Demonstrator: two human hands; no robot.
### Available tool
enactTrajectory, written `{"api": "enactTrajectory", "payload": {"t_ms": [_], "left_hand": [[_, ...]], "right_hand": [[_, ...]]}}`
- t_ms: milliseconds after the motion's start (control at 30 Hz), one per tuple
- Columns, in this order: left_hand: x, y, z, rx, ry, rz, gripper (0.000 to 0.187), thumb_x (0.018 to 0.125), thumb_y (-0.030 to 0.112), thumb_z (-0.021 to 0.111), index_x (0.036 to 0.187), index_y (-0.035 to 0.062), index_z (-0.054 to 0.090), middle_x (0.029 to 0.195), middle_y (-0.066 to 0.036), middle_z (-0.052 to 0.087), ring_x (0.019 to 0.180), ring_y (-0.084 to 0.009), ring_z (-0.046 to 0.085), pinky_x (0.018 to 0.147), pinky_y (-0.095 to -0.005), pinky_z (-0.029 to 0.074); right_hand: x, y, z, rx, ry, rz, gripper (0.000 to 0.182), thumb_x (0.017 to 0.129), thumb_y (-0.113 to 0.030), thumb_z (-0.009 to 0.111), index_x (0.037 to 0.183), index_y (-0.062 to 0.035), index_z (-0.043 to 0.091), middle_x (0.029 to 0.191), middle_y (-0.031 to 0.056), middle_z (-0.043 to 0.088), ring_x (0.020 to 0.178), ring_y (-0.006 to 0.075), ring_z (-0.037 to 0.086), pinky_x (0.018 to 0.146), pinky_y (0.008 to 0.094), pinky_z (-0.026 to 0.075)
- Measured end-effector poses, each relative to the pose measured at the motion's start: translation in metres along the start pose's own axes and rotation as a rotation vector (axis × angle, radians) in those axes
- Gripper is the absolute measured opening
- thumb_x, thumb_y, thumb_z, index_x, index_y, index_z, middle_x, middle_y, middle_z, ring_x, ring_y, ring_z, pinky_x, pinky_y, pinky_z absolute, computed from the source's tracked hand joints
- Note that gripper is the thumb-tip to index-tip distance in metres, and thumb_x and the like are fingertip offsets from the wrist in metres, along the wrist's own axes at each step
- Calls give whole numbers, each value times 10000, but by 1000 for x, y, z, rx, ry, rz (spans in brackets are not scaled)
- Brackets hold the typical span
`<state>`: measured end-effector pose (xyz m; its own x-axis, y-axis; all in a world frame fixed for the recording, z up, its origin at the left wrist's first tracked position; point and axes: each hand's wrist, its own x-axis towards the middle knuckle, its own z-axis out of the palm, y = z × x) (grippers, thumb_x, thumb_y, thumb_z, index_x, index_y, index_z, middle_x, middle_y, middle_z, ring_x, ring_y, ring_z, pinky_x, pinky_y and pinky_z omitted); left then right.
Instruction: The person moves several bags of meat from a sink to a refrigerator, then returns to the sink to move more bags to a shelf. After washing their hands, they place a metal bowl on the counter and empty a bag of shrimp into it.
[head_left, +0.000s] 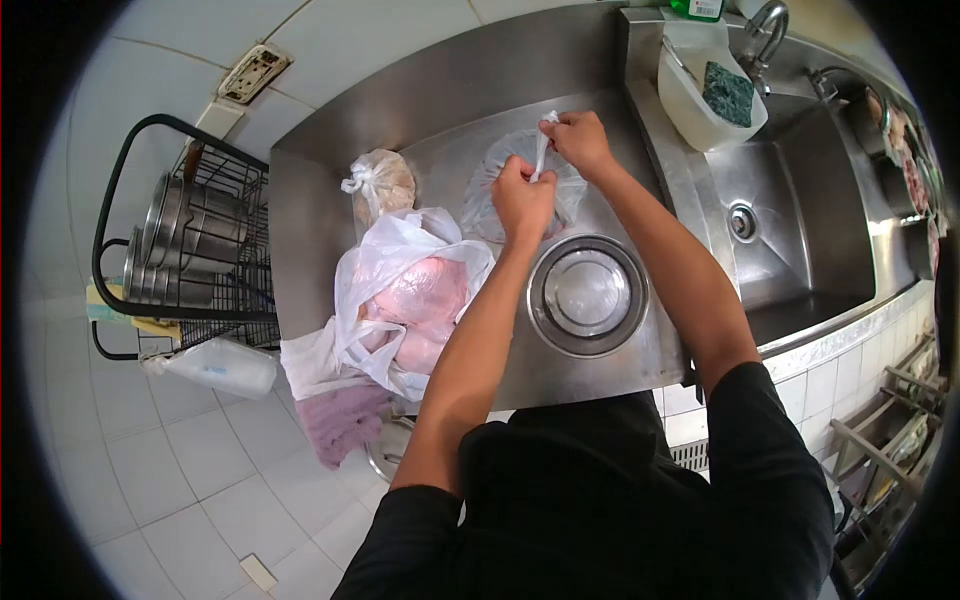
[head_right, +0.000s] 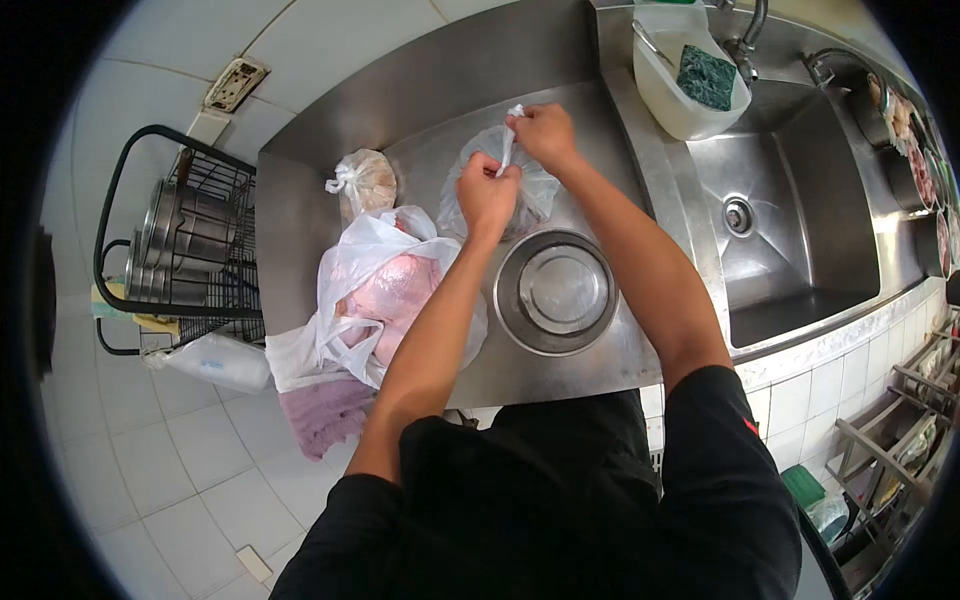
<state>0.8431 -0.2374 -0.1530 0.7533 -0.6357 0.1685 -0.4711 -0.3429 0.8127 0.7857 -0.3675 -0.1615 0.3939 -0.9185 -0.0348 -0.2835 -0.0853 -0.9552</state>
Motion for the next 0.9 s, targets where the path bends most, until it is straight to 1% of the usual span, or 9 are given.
{"api": "enactTrajectory", "payload": {"t_ms": [133, 233, 433, 467, 500, 567, 633, 733, 900], "left_hand": [[-8, -30, -4, 97, -21, 46, 169, 640, 93, 679, 690, 9, 542, 618, -106, 596, 545, -246, 557, 582, -365, 463], [-18, -48, -7, 6, -30, 58, 183, 643, 81, 669, 779, 18, 564, 732, -114, 610, 623, -260, 570, 632, -373, 471], [3, -29, -13, 264, -11, 382, 318, 681, 50, 667, 994, 32, 618, 1028, -145, 584, 969, -315, 566, 849, -421, 456], [8, -26, -13, 306, -45, 394, 314, 690, 50, 666, 1001, 35, 627, 1042, -144, 582, 1001, -326, 554, 868, -429, 448], [12, -25, -11, 348, -82, 406, 310, 699, 49, 664, 1007, 38, 637, 1055, -142, 579, 1033, -336, 542, 888, -437, 440], [20, -28, -8, 401, -132, 415, 257, 712, 53, 657, 969, 41, 649, 1037, -136, 590, 1006, -335, 556, 873, -436, 448], [29, -23, -7, 400, -184, 400, 204, 719, 51, 648, 922, 44, 663, 1013, -144, 604, 984, -338, 571, 857, -434, 463], [37, -26, -17, 291, -172, 392, 91, 735, 37, 636, 821, 35, 666, 886, -168, 655, 869, -352, 627, 801, -426, 493], [53, -26, -64, 137, -91, 131, 66, 751, 56, 684, 786, 12, 650, 746, -166, 673, 716, -321, 657, 706, -389, 499]], "right_hand": [[43, -7, -14, -34, 267, -101, 322, 795, -320, 678, 768, 0, 704, 652, 198, 642, 661, 321, 667, 646, 401, 506], [37, -72, -50, 213, -42, -111, 239, 871, -204, 652, 800, 21, 685, 735, 78, 674, 639, 122, 607, 588, 277, 455], [15, -70, -64, 519, -416, 57, 285, 892, -150, 618, 1096, 47, 643, 989, 115, 690, 813, 154, 650, 748, 275, 512], [19, -49, -65, 509, -396, 98, 303, 837, -119, 646, 1108, 15, 662, 1088, 152, 669, 922, 197, 658, 817, 300, 510], [16, -27, -60, 166, -384, -31, 295, 813, -119, 653, 1081, 1, 675, 1082, 154, 672, 922, 216, 661, 818, 309, 512], [11, 14, -49, -519, -331, -285, 281, 764, -117, 668, 1028, -28, 701, 1070, 159, 677, 922, 254, 668, 818, 326, 514], [-11, 34, -29, -616, -281, -450, 243, 738, -158, 660, 959, -80, 722, 997, 150, 684, 882, 322, 658, 820, 379, 517], [-26, 33, -19, -536, -258, -469, 190, 737, -176, 647, 882, -81, 724, 890, 166, 682, 837, 353, 653, 799, 416, 518], [-28, 11, -39, -386, -144, -321, 162, 752, -176, 644, 841, -59, 712, 805, 174, 674, 798, 364, 649, 766, 438, 510]]}}
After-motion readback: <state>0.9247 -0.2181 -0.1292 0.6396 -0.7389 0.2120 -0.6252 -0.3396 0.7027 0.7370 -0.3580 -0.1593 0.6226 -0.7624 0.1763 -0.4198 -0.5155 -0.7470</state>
